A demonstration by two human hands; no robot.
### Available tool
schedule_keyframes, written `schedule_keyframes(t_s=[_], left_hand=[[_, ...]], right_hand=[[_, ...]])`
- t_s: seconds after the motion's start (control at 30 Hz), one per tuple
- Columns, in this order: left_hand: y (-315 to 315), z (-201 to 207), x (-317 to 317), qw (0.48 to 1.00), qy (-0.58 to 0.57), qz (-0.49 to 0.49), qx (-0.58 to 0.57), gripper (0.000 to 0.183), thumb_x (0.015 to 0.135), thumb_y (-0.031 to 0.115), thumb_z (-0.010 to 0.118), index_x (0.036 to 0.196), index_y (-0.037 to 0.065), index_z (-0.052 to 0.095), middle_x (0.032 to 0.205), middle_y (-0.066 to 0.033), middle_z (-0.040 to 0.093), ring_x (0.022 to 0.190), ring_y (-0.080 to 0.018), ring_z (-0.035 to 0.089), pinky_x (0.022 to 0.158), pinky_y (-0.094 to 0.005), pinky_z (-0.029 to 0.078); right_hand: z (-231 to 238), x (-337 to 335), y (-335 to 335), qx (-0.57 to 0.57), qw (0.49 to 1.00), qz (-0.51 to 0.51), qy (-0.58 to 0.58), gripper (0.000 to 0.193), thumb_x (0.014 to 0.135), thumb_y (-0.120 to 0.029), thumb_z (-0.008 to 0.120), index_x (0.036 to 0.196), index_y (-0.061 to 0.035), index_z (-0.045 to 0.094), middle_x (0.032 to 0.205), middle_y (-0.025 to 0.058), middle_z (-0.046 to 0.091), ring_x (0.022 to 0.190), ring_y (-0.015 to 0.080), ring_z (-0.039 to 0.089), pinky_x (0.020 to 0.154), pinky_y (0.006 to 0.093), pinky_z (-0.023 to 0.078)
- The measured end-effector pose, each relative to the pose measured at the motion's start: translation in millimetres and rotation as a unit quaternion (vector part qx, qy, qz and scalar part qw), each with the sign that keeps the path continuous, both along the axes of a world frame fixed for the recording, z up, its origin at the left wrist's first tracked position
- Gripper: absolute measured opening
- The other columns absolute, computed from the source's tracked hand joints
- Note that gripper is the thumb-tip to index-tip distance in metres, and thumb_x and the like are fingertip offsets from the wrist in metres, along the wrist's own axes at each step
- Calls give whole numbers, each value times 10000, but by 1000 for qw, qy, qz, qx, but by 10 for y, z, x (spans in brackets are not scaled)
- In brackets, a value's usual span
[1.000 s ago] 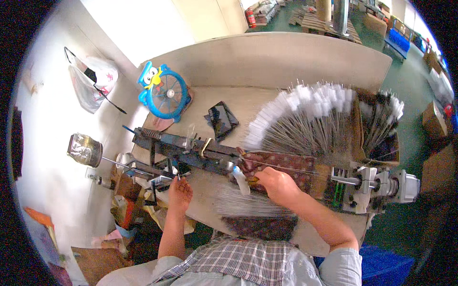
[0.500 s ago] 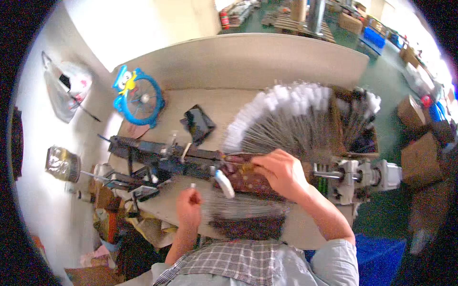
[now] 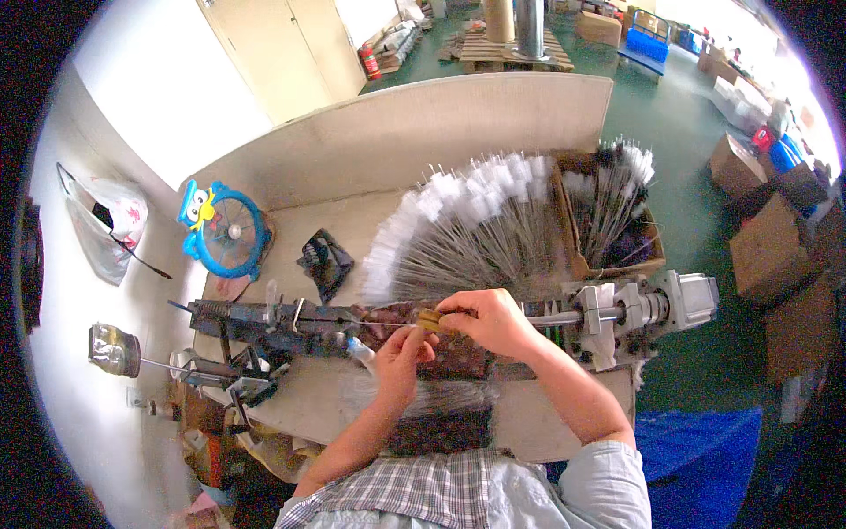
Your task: Processing bundles of white fibrous rods using an industrial mechanical machine.
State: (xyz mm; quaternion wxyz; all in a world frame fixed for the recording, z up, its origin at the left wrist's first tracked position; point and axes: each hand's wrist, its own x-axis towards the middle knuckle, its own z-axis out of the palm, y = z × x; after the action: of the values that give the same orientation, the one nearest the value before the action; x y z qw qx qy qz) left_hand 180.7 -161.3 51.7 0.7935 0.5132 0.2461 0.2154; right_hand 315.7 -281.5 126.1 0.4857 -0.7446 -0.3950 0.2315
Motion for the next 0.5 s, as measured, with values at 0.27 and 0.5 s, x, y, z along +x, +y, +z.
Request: schedule_keyframes(t_s=[0.27,0.5], left_hand=[[161,57,-155,991,23,127,-35,148,899,179,558,907,33,588,798,-49,608,603,-91,526,530,-233,418],[214,240,-167,980,-9,127,-153,155,901,188,561,895,38,599,769,-55,612,563,-94,512,516,-223,401]], right_hand=[[-12,24,34,34,981,80,-176,180,738,-203,667,865,-75,667,781,73,630,794,264,588,726,369,476],[-173,-154,747,56,920,-17,-388,152,730,-192,650,829,-76,645,754,58,621,750,240,586,677,355,472]])
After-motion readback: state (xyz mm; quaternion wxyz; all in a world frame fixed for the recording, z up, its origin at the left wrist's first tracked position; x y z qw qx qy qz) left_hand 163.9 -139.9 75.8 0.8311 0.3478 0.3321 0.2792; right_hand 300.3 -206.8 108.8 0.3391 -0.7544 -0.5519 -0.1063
